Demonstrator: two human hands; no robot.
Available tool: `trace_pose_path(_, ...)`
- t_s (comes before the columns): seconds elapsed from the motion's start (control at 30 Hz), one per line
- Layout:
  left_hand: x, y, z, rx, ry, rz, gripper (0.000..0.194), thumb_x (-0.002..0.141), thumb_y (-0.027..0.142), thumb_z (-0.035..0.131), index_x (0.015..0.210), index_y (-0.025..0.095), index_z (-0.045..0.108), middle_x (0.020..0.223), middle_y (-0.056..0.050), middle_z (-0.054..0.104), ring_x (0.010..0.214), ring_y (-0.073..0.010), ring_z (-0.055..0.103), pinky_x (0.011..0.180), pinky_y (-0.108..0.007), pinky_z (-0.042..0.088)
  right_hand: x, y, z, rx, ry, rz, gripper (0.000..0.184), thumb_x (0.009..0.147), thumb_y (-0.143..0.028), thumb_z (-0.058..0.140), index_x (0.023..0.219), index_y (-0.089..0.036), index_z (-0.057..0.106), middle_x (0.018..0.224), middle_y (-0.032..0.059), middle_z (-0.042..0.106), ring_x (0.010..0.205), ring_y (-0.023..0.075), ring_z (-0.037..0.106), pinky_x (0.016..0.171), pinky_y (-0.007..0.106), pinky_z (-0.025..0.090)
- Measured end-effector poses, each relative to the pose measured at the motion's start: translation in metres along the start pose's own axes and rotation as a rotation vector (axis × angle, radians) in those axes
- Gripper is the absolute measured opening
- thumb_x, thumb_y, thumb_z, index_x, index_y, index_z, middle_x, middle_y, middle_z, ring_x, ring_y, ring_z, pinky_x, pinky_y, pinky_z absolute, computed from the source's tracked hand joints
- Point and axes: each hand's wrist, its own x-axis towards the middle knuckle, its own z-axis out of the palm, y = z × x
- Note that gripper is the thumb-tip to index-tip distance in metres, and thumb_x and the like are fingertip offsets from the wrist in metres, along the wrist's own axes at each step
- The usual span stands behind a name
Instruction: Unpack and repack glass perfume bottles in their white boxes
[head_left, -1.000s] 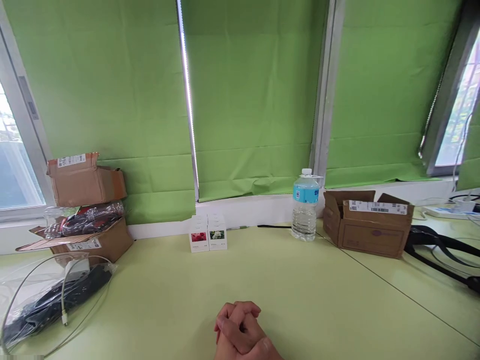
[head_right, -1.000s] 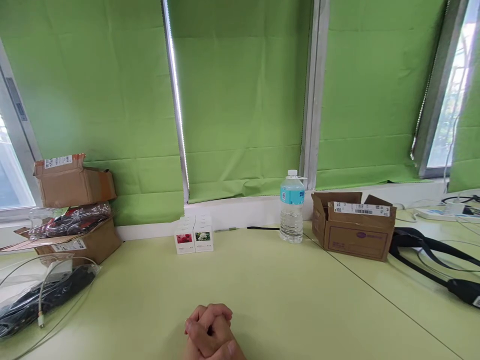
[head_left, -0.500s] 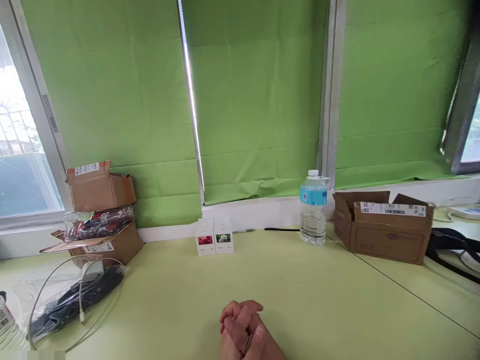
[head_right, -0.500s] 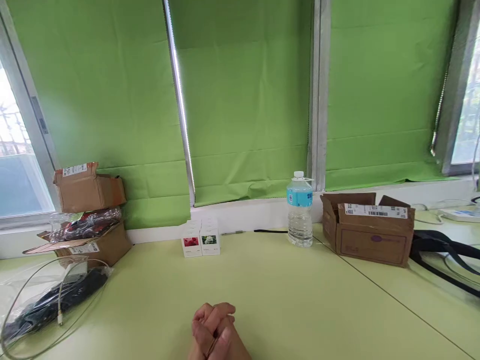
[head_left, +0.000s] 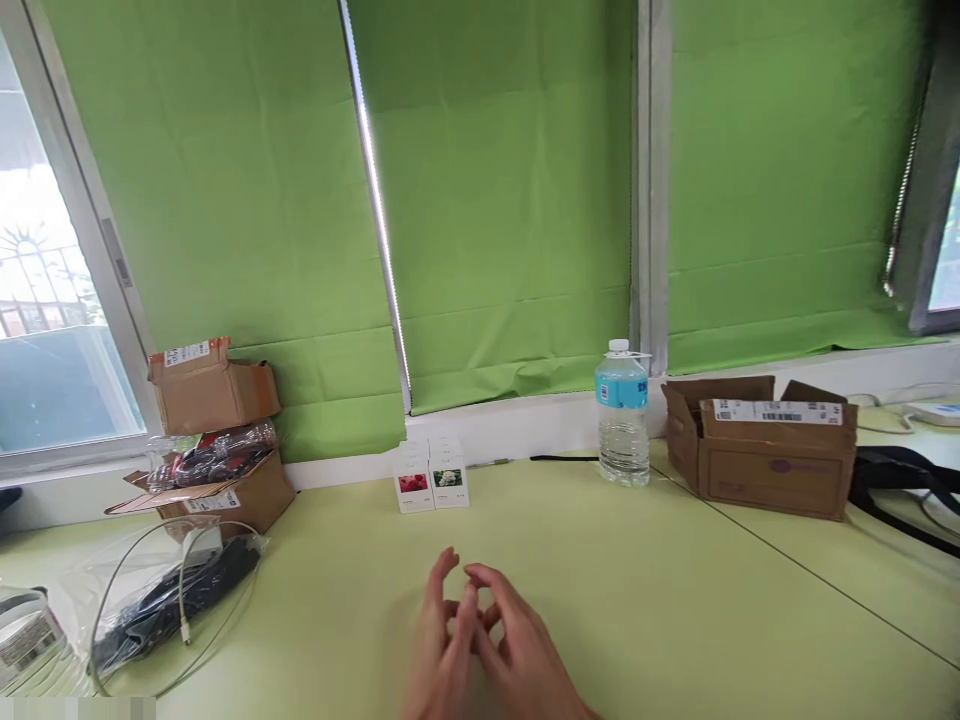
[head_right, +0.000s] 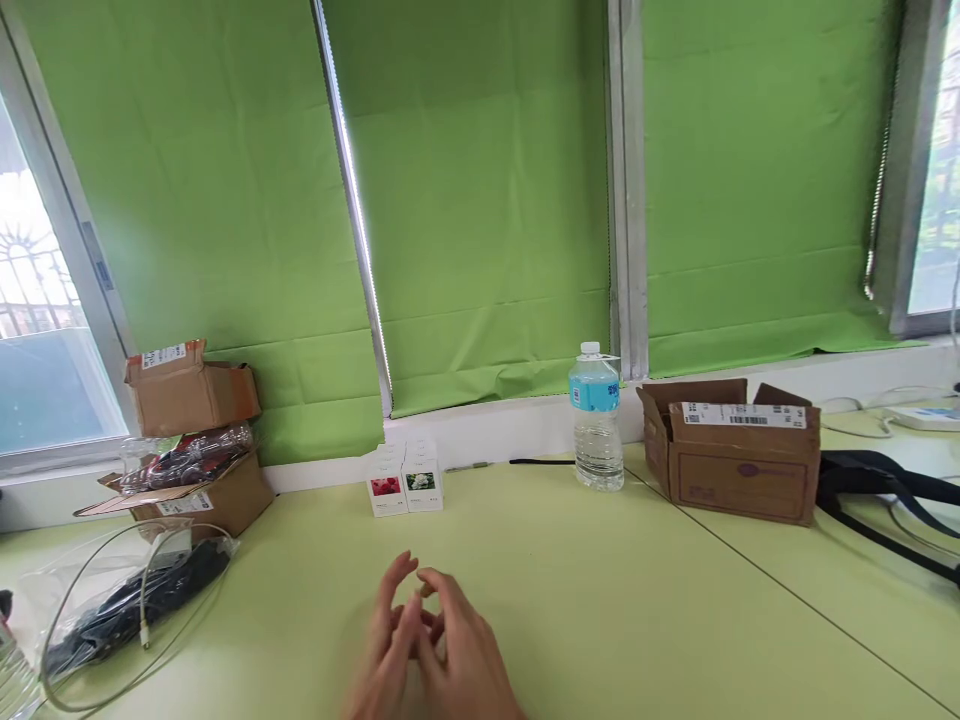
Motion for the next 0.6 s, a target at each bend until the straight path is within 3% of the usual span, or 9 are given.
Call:
trace_pose_path(0.1,0.015,0.002,-0.022,0.195,0.109,0.026,0.066,0.075,0.067,0.055,0.118,0.017,0.055,0.091,-0.01,0.068,0.082,-0.0221,0.068,0.065,-0.03,0.055,0.008,0.012,-0.001,-0.203,0.066,0.039,0.038,0.094,-0.046,0.037,0.079,-0.019,0.058,0.072,0.0015,0.06,0.059,0.0131,0.051,0.058,0.023,0.038)
trace_pose_path(0.2,0.031,-0.008,-0.043,0.386,0.171,0.07,0.058,0.075,0.068,0.052,0.1,0.017,0.063,0.085,-0.009,0.068,0.075,-0.0223,0.067,0.059,-0.031,0.056,0.015,0.034,0.006,-0.348,-0.039,0.101,0.048,0.094,-0.039,0.036,0.054,-0.018,0.051,0.052,-0.0011,0.052,0.052,0.0119,0.045,0.054,0.024,0.03)
trace_pose_path(0.3,0.047,-0.023,-0.056,0.547,0.192,0.159,0.051,0.082,0.063,0.044,0.099,0.018,0.062,0.099,-0.011,0.067,0.08,-0.022,0.067,0.06,-0.032,0.057,0.019,0.052,0.013,-0.479,-0.117,0.143,0.037,0.084,-0.03,0.05,0.05,-0.018,0.055,0.051,-0.0001,0.057,0.053,0.0124,0.047,0.054,0.024,0.026)
trace_pose_path(0.37,0.06,-0.029,-0.059,0.766,0.217,0.266,0.045,0.087,0.054,0.037,0.1,0.019,0.062,0.107,-0.011,0.066,0.083,-0.0208,0.068,0.066,-0.032,0.057,0.02,0.056,0.015,-0.512,-0.16,0.151,0.031,0.081,-0.027,0.054,0.051,-0.018,0.059,0.053,0.0004,0.06,0.052,0.0125,0.049,0.054,0.024,0.025)
trace_pose_path(0.43,0.076,-0.028,-0.061,0.871,0.222,0.318,0.037,0.088,0.043,0.038,0.106,0.018,0.06,0.119,-0.012,0.062,0.101,-0.0224,0.064,0.083,-0.035,0.055,0.02,0.058,0.014,-0.528,-0.178,0.13,0.028,0.08,-0.025,0.054,0.054,-0.018,0.062,0.055,0.001,0.063,0.053,0.0127,0.051,0.054,0.024,0.025)
trace_pose_path(0.5,0.096,-0.02,-0.063,0.963,0.223,0.357,0.039,0.087,0.032,0.04,0.12,0.017,0.054,0.134,-0.012,0.052,0.125,-0.0234,0.051,0.103,-0.037,0.043,0.02,0.057,0.013,-0.552,-0.179,0.105,0.025,0.079,-0.023,0.054,0.057,-0.018,0.065,0.059,0.0019,0.066,0.055,0.0136,0.053,0.053,0.024,0.025)
trace_pose_path(0.6,0.132,-0.001,-0.066,1.177,0.207,0.38,0.06,0.083,0.023,0.043,0.141,0.015,0.035,0.155,-0.009,0.027,0.143,-0.023,0.023,0.113,-0.038,0.03,0.023,0.055,0.012,-0.585,-0.212,0.117,0.02,0.078,-0.022,0.055,0.062,-0.019,0.068,0.065,0.0038,0.07,0.062,0.0161,0.058,0.054,0.024,0.027)
